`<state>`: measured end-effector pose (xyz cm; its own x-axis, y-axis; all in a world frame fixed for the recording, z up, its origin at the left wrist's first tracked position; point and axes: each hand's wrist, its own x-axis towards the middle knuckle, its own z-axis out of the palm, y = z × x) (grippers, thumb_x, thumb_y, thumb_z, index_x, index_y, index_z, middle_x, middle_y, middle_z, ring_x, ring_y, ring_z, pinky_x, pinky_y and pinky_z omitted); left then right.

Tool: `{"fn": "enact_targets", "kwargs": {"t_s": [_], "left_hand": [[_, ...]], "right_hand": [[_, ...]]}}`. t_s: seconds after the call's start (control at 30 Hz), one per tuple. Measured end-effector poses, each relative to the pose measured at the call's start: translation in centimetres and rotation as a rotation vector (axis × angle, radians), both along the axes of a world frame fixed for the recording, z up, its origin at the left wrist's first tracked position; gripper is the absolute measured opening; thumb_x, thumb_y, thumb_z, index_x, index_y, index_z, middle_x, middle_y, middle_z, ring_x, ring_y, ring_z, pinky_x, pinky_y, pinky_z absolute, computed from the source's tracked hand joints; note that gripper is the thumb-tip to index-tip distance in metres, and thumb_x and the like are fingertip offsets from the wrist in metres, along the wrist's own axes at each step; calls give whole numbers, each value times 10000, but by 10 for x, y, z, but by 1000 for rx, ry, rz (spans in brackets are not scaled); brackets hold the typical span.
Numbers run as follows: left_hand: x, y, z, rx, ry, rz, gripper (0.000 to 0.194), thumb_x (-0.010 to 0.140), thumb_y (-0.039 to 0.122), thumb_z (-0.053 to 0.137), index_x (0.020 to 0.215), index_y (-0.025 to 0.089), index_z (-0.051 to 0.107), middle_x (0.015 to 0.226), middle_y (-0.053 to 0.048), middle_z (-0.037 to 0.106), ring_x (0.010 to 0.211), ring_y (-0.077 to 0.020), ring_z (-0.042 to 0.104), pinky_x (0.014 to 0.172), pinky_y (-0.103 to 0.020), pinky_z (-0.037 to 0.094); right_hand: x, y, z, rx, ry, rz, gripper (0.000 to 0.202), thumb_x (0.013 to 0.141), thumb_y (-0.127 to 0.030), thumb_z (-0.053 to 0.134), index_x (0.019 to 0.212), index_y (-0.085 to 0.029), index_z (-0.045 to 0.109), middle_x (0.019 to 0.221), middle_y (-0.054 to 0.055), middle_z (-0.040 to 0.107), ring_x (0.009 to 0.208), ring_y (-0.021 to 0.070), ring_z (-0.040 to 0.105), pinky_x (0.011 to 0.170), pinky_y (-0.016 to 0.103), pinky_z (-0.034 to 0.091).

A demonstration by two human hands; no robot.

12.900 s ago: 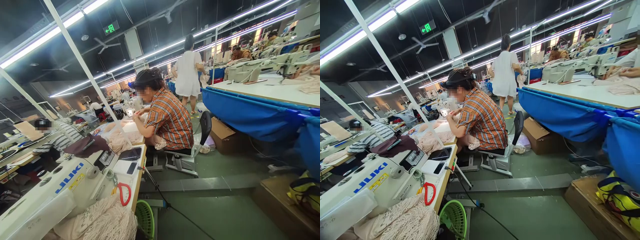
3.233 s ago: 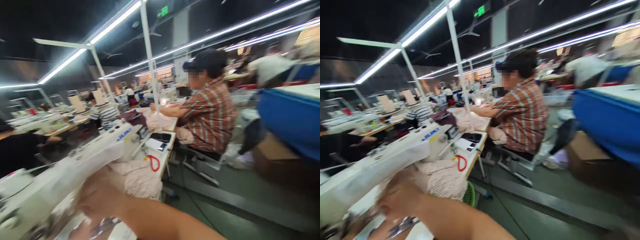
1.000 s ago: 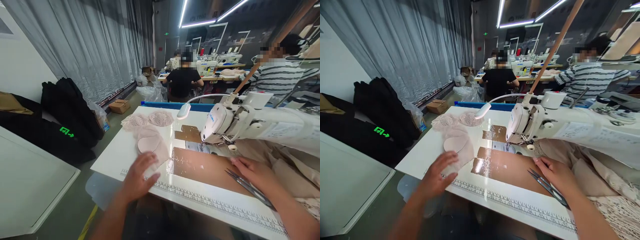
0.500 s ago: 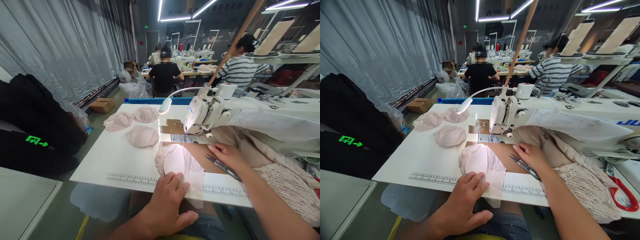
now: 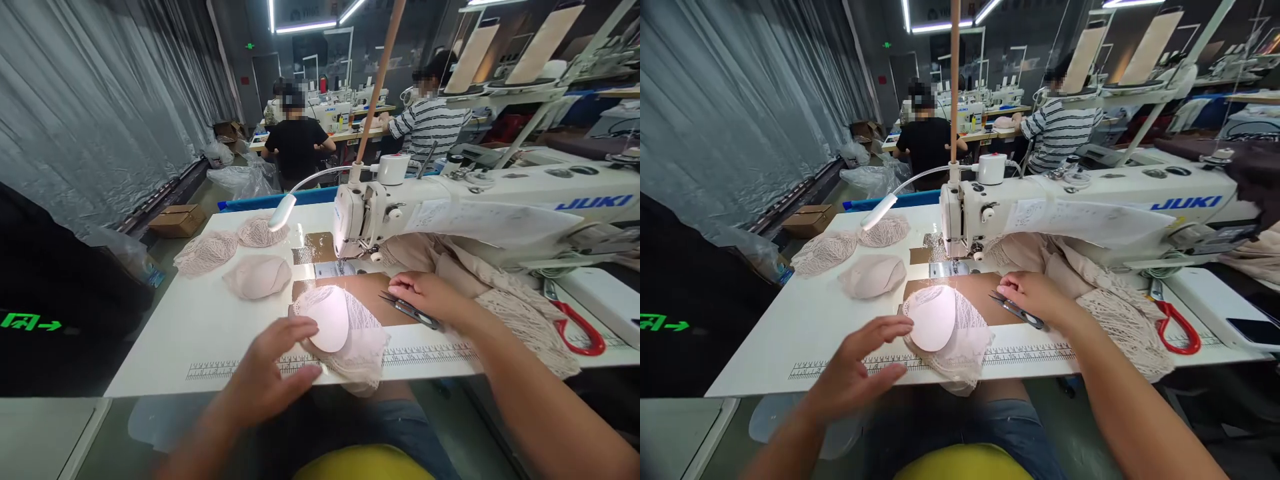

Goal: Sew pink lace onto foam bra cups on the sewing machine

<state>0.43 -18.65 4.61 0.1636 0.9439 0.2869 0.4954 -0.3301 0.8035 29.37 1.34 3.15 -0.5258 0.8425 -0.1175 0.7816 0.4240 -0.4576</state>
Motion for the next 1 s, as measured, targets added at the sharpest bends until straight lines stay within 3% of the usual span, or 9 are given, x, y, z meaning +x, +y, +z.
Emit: {"fn": "enact_targets", "kwargs": {"t_s": [0.1,0.2,0.27,0.33,0.43,0.57,0.73,0.83,1.0], "left_hand": [[-14,29,15,-105,57,56,360,854,390,610,1175,229,594,1240,-78,565,1129,-242,527,934,-344,465],[-18,75,18,-248,102,12,501,820,480,630,1244,223,557,1269,-81,550,1143,-260,522,927,-345,459],[-14,108,12,-365,87,-30,671,759,505,687,1312,176,494,1312,-120,512,1181,-286,494,915,-339,460],[-7,136,1,-470,62,-71,766,679,497,755,1293,117,499,1197,-146,577,1086,-283,551,846,-319,478],[5,160,-10,-617,17,-154,647,612,483,799,1098,100,607,852,-66,637,763,-189,602,637,-247,468],[14,161,-13,-692,-75,-203,481,641,536,757,779,104,596,665,-13,555,564,-108,510,496,-195,393],[11,154,-20,-668,-223,-261,454,660,504,766,725,107,555,650,7,499,541,-78,454,484,-175,360],[9,155,-27,-681,-308,-316,441,682,493,760,763,106,566,695,-7,526,574,-87,475,520,-186,385],[9,155,-31,-737,-396,-309,431,690,473,768,814,99,595,724,-26,566,592,-100,511,546,-196,406]], "right_hand": [[6,-12,5,66,-101,90,306,855,-448,470,977,-219,630,853,39,674,728,189,599,587,263,375],[6,-24,1,204,-282,143,232,855,-315,474,949,-188,643,888,72,649,721,193,596,604,276,375],[3,-31,-3,289,-384,151,228,859,-219,444,954,-162,644,907,98,630,750,205,597,634,289,383],[-2,-36,-6,336,-433,141,254,859,-158,415,983,-138,636,921,120,617,800,227,595,668,304,392],[-9,-41,-6,333,-451,92,285,853,-115,398,1038,-100,614,971,158,606,868,263,583,702,329,400],[-11,-38,-7,295,-448,33,333,847,-75,395,1124,-80,581,1029,175,602,898,274,584,710,329,403],[-9,-27,-4,217,-373,-3,417,880,-103,364,1276,-111,497,948,128,662,747,216,620,622,290,401],[-15,-27,7,129,-116,24,408,939,-247,338,1320,-191,473,1039,77,679,852,215,632,678,292,442],[-33,-23,18,-124,411,211,417,947,-431,355,1243,-261,594,1286,16,590,1173,235,528,964,340,399]]}}
